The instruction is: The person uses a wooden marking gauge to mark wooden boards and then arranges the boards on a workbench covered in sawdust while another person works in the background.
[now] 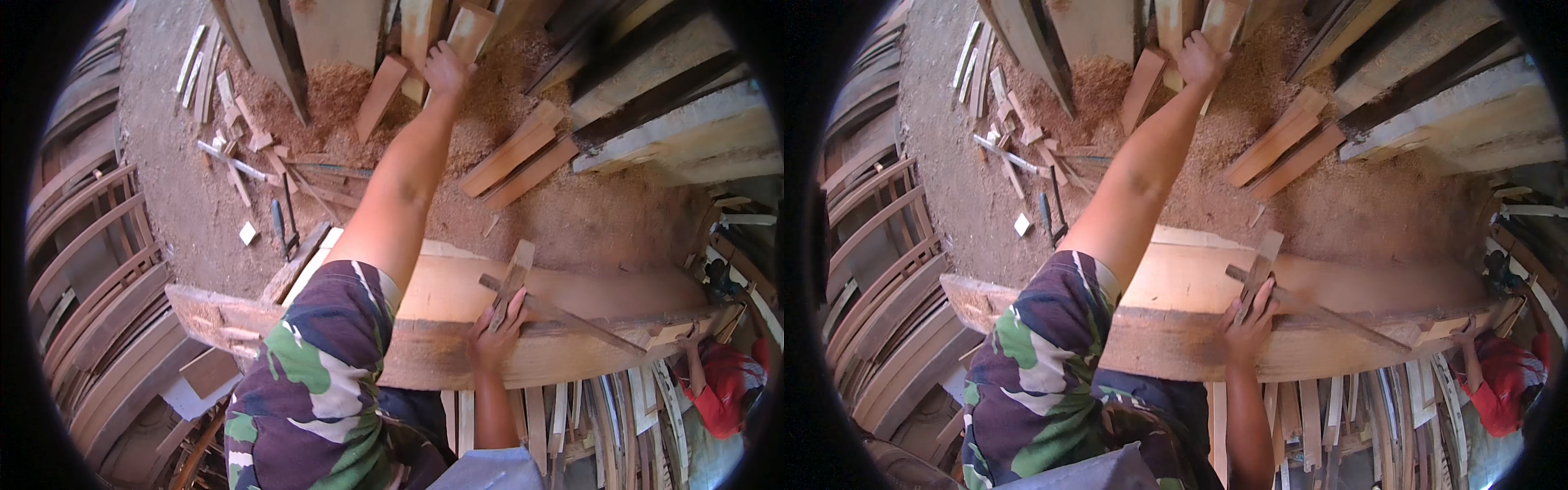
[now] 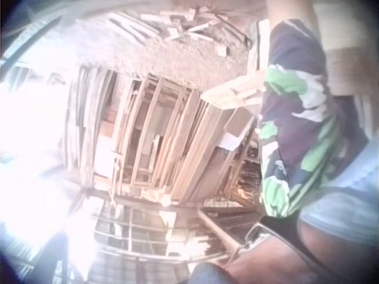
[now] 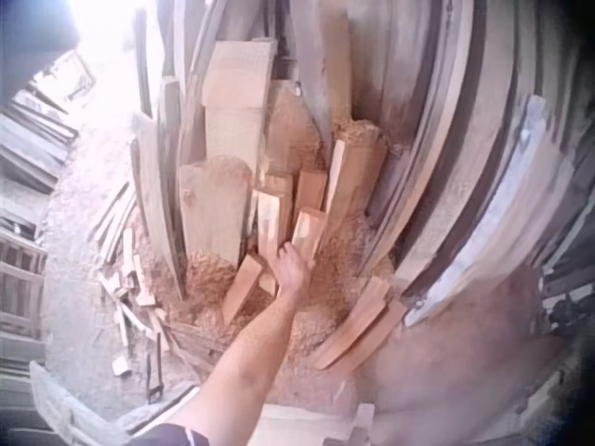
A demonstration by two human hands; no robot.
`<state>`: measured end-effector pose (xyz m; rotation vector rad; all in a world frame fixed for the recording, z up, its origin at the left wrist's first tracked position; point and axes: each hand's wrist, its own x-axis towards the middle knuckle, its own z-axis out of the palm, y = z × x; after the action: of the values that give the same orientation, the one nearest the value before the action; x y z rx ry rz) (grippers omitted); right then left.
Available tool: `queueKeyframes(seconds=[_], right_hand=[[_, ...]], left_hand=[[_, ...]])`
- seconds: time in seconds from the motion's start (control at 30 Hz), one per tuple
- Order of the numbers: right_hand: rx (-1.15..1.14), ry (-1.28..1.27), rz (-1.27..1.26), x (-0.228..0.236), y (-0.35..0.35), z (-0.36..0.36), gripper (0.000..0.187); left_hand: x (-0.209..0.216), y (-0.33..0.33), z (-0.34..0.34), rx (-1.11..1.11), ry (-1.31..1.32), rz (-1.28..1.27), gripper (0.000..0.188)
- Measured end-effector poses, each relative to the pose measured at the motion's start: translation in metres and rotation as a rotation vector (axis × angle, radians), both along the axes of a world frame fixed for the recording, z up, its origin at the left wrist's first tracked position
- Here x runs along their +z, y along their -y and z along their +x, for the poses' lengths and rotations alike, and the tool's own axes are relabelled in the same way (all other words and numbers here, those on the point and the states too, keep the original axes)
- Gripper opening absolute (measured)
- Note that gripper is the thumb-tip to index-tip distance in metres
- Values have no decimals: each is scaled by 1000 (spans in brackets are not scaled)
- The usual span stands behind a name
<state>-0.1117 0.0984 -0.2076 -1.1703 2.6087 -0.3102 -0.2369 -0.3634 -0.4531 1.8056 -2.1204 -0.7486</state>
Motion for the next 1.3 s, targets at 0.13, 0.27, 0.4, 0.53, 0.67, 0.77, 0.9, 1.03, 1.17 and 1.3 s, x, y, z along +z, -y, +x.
queueKeyframes(seconds=[0.13, 0.27, 0.4, 0.53, 0.67, 0.77, 0.9, 1.03, 1.17, 1.3], right_hand=[[-89, 79, -104, 8, 24, -4, 65], [-128, 120, -99, 16, 28, -5, 66], [-87, 141, -117, 28, 31, -5, 66], [-78, 111, -153, 40, 34, 4, 65], [-20, 47, -269, 30, 31, 4, 65], [-33, 49, -205, 33, 27, 4, 66], [18, 45, -298, 26, 25, 0, 67], [47, 62, -333, 32, 27, 3, 68], [36, 67, -352, 43, 34, 13, 68], [-33, 483, -193, 68, 70, 36, 64]], left_hand=[[56, -14, 66, -256, -202, 13, 78], [170, -37, 149, -377, -370, 21, 78], [310, -48, 251, -319, -731, -45, 77], [408, -69, 326, -56, -1429, 213, 66], [464, -126, 382, 297, -1445, 392, 58], [424, -192, 411, 438, -1238, 306, 61], [358, -310, 413, 518, -782, 218, 68], [295, -399, 416, 455, -392, 90, 78], [303, -435, 412, 525, -361, 189, 92], [335, -412, 404, 522, -150, 181, 99]])
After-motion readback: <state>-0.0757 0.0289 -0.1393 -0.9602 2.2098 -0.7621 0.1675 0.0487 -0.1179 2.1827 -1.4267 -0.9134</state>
